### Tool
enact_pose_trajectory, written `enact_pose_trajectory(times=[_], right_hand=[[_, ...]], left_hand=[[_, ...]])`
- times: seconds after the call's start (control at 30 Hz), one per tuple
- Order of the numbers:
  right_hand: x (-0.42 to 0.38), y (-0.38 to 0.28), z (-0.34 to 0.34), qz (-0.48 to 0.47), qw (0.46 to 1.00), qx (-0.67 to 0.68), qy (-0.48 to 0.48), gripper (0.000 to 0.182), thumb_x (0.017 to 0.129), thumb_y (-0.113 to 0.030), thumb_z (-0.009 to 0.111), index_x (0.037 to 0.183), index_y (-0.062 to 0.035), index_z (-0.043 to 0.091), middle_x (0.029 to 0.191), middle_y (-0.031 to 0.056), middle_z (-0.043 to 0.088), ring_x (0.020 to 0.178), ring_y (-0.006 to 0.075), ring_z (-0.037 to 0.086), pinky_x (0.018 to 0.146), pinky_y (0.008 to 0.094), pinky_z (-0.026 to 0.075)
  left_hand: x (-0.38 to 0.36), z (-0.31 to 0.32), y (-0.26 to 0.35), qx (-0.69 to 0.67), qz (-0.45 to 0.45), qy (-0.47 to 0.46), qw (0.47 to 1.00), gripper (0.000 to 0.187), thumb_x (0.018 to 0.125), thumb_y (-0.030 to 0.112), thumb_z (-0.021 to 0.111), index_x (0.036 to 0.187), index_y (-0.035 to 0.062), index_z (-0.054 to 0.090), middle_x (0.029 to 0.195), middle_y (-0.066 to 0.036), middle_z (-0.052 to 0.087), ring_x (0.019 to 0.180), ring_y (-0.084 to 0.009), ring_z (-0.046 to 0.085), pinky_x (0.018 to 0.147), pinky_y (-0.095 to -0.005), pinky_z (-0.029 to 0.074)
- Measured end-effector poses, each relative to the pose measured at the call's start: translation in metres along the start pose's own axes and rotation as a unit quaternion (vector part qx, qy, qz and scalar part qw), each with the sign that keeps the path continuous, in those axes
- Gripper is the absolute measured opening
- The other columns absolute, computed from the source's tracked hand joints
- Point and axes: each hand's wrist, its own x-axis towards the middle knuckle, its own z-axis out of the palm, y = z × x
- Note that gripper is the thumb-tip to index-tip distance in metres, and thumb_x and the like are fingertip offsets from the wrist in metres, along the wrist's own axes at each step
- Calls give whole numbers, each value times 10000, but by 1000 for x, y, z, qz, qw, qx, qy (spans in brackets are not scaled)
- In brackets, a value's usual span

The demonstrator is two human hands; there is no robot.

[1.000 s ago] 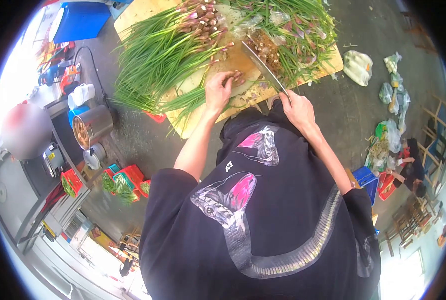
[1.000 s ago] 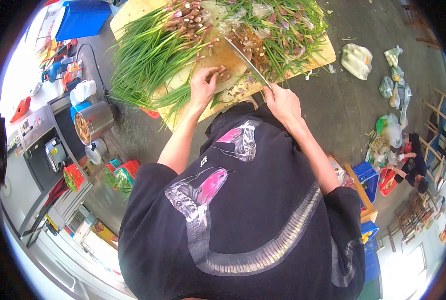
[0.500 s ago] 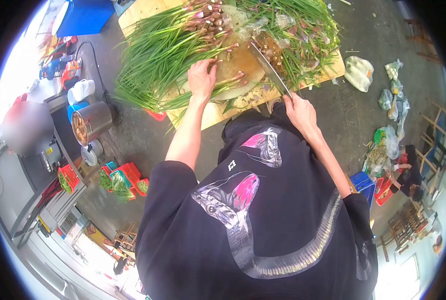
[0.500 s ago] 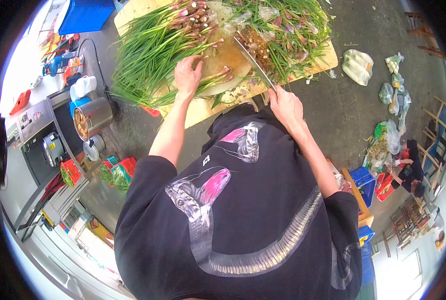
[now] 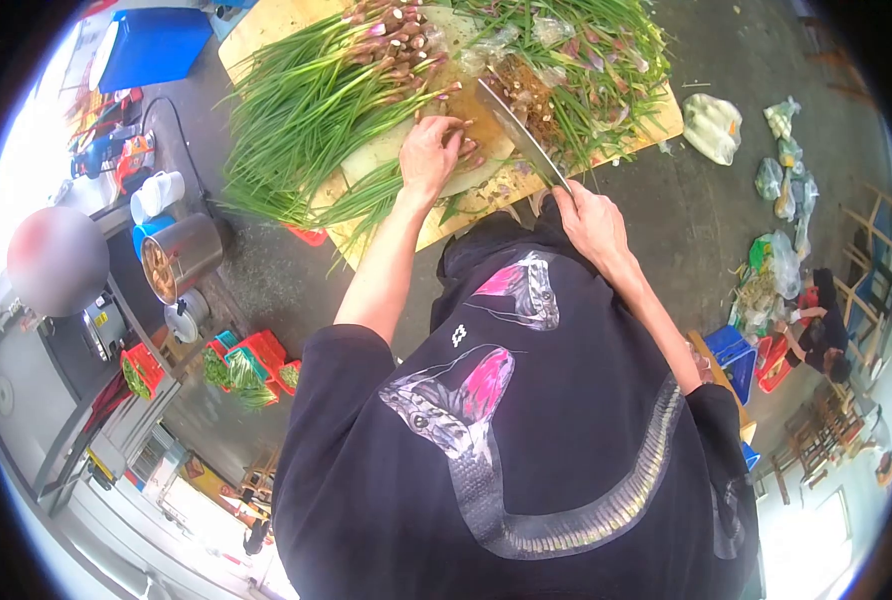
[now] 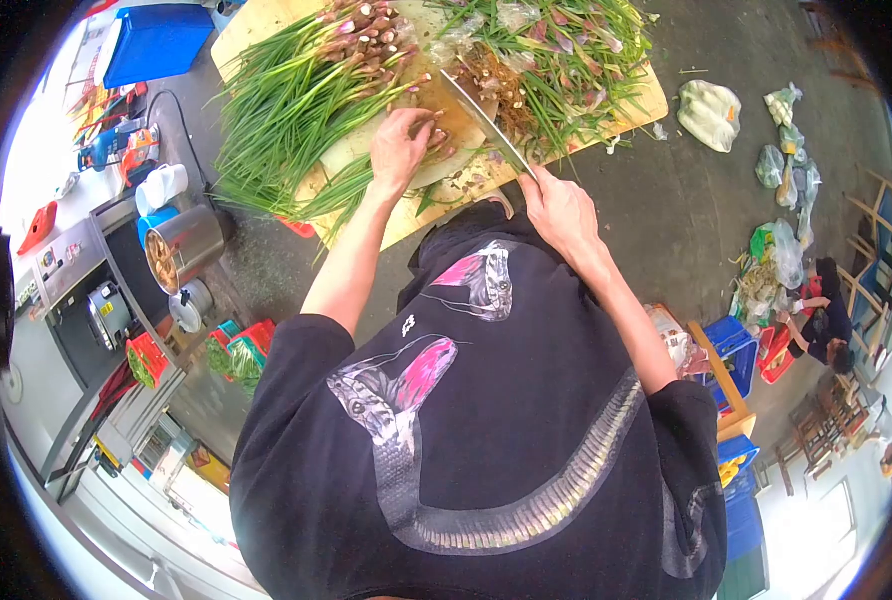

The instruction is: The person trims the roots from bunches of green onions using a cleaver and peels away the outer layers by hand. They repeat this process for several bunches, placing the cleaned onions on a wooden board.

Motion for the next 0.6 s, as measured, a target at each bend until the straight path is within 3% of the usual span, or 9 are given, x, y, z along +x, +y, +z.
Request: enact_pose_trajectory(times=[0.43, 0.6], right_hand=[[2, -8, 5, 14, 998, 32, -54, 368, 1083, -349, 539, 1101, -30, 722, 885, 293, 720, 886, 500, 708, 795, 586, 547], [1, 0, 18, -7, 1000, 1, -25, 342, 1081, -341, 563, 1061, -31, 707, 839, 266, 711, 851, 489, 704, 750, 572, 537]], left_hand=[[0, 12, 10, 29, -49, 20, 998, 185, 916, 282, 801, 934, 103, 760, 922, -122, 717, 851, -352, 714, 752, -463, 555], [2, 13, 6, 10, -55, 10, 998, 198, 907, 286, 799, 924, 93, 756, 899, -134, 711, 821, -362, 708, 736, -471, 551]])
